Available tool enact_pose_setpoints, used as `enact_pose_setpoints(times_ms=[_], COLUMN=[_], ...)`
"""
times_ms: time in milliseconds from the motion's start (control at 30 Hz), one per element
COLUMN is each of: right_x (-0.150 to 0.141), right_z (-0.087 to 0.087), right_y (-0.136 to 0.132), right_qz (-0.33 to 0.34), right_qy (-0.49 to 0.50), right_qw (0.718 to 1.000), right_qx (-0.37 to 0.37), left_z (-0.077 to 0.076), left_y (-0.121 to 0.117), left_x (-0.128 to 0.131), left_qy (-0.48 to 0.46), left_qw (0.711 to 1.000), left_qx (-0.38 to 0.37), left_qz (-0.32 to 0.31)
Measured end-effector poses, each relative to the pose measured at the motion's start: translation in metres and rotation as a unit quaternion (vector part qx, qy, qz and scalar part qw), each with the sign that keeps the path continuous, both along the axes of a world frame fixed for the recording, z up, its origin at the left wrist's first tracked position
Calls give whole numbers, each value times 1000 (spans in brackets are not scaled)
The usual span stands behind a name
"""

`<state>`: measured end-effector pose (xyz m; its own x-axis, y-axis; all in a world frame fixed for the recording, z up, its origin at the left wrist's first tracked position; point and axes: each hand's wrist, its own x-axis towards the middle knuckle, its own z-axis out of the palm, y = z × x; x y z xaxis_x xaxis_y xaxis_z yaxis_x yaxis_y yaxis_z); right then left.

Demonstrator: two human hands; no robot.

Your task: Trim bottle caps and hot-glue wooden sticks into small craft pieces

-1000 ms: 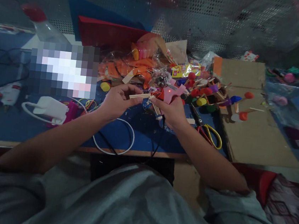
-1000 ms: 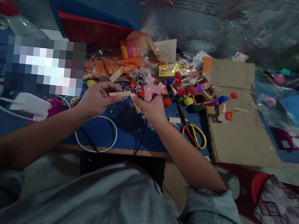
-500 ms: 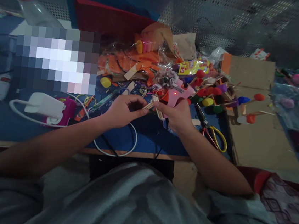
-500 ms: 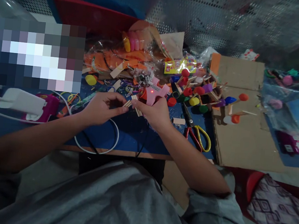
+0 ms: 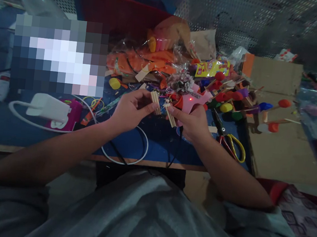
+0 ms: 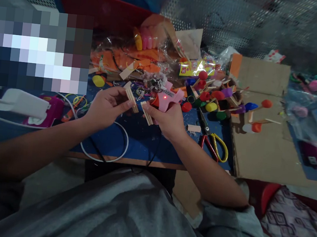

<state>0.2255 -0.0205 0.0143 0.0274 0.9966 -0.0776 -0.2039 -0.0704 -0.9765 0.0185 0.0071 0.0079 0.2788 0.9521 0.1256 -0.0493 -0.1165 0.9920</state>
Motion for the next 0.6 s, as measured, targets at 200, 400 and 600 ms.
enact_pose_setpoints(times_ms=[200,400,600], right_x=[-3,-1,-1], right_z=[2,-6,-6], right_y=[-1,-1,-2], right_qz=[11,33,48], right_qy=[2,-25,-45], right_qw=[1000,999,998], right_qx=[-20,-5,6], left_z=[0,-1,-5], left_y=[3,2,1], left_x=[0,3,4], left_qy=[-56,-61,-73], left_qw=[998,995,991], left_qx=[-32,-73,-105], left_qz=[-18,-37,-40])
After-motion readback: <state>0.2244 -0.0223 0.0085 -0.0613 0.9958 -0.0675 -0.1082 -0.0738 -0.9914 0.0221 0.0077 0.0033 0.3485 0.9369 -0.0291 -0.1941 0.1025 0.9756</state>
